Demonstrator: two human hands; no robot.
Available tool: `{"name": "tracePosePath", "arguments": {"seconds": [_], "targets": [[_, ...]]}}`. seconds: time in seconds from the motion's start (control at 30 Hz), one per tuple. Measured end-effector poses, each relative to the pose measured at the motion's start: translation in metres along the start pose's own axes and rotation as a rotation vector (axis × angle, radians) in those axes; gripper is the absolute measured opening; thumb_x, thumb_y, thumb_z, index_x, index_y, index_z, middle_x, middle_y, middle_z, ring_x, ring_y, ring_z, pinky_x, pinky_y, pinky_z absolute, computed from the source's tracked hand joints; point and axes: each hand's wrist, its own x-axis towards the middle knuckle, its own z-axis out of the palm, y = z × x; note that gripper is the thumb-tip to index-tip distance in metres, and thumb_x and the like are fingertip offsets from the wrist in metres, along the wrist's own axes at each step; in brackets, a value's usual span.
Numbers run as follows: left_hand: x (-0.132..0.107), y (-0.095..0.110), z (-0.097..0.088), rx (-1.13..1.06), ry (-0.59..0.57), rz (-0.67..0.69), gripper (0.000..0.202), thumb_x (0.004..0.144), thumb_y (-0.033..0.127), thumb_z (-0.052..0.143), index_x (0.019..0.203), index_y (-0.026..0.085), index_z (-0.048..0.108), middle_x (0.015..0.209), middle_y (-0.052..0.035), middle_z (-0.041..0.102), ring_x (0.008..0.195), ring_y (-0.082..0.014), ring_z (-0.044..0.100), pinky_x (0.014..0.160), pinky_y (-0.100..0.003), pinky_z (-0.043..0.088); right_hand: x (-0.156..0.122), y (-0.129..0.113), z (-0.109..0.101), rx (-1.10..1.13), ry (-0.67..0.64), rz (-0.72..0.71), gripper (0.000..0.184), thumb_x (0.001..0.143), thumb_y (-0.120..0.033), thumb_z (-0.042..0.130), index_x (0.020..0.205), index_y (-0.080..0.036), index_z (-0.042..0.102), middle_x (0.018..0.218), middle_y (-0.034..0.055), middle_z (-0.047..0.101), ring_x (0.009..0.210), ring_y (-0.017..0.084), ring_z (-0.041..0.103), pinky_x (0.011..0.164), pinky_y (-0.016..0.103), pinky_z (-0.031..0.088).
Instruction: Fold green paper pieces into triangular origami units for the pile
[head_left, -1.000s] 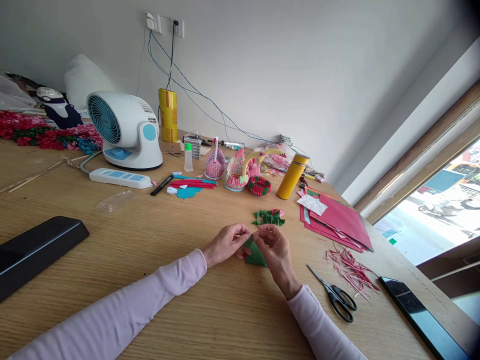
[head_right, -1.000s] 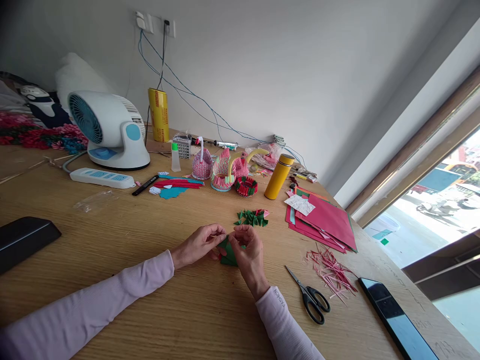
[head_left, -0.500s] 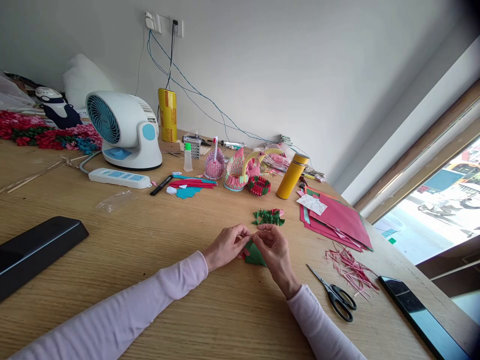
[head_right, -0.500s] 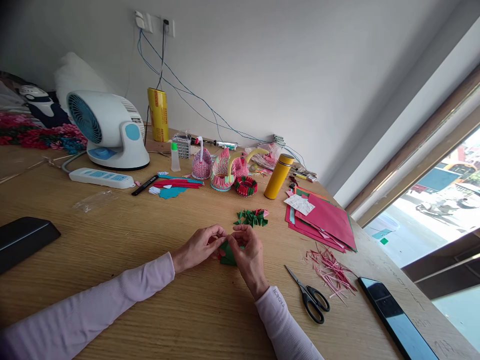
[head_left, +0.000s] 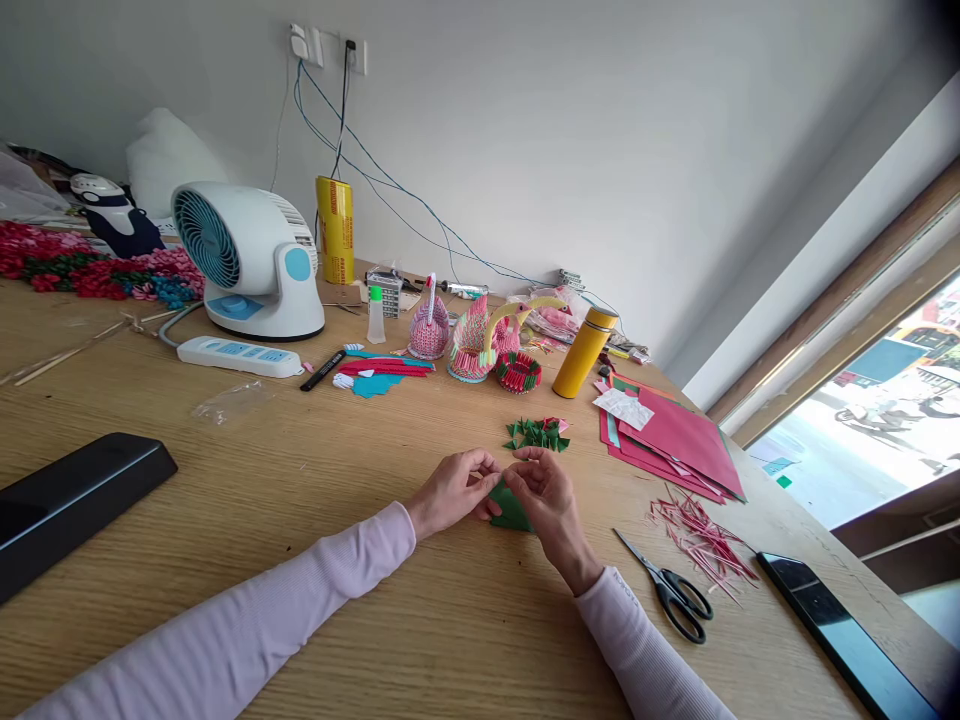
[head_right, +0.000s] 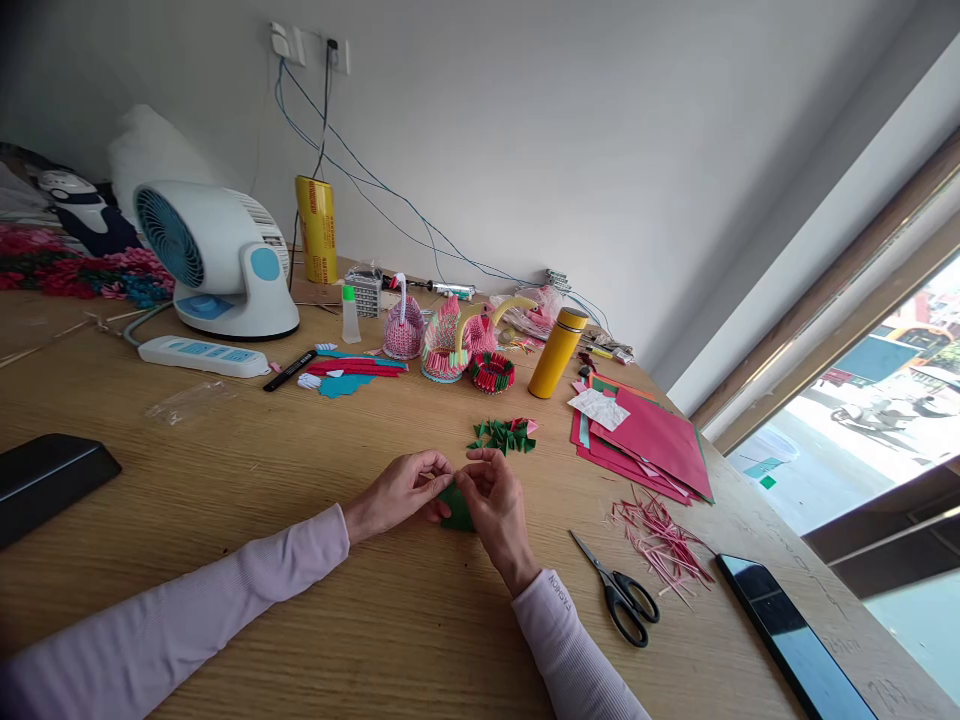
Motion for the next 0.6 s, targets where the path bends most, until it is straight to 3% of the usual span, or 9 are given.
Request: {"name": "tracePosePath", "arguments": {"seconds": [0.23,0.43,0.6], "targets": [[0.002,0.001,-0.002,-0.267,-0.002,-0.116,0.036,0.069,0.035,0.072,0.089,0.012,0.053,0.078,-0.0033,0.061,0.067,-0.0148,0.066,0.058,-0.027,0.056,0.003,0.005,0.000,0.047,0.140,-0.035,0.026,0.072,-0.032,0.069,0.090,-0.019,0.055,0.076,0.0017,0.063,0.070,0.015,0.061,0.066,0.026,0.049],[0.004,-0.004,-0.004,-0.177,0.040,-0.057,0.035,0.068,0.035,0.073,0.089,0.013,0.054,0.077,-0.0048,0.066,0.069,-0.0177,0.068,0.054,-0.024,0.053,0.003,0.005,0.000,-0.119,0.054,-0.004,0.024,0.076,-0.038,0.063,0.086,-0.016,0.063,0.079,0.0062,0.067,0.070,0.018,0.062,0.060,0.026,0.049],[0.008,-0.011,-0.005,-0.177,0.051,-0.005,0.035,0.064,0.033,0.075,0.084,0.014,0.053,0.074,-0.0048,0.068,0.069,-0.0187,0.068,0.058,-0.026,0.054,0.002,0.001,-0.001,-0.266,-0.010,-0.003,0.024,0.079,-0.039,0.059,0.077,-0.016,0.066,0.069,0.0042,0.066,0.062,0.017,0.060,0.055,0.025,0.044]]}}
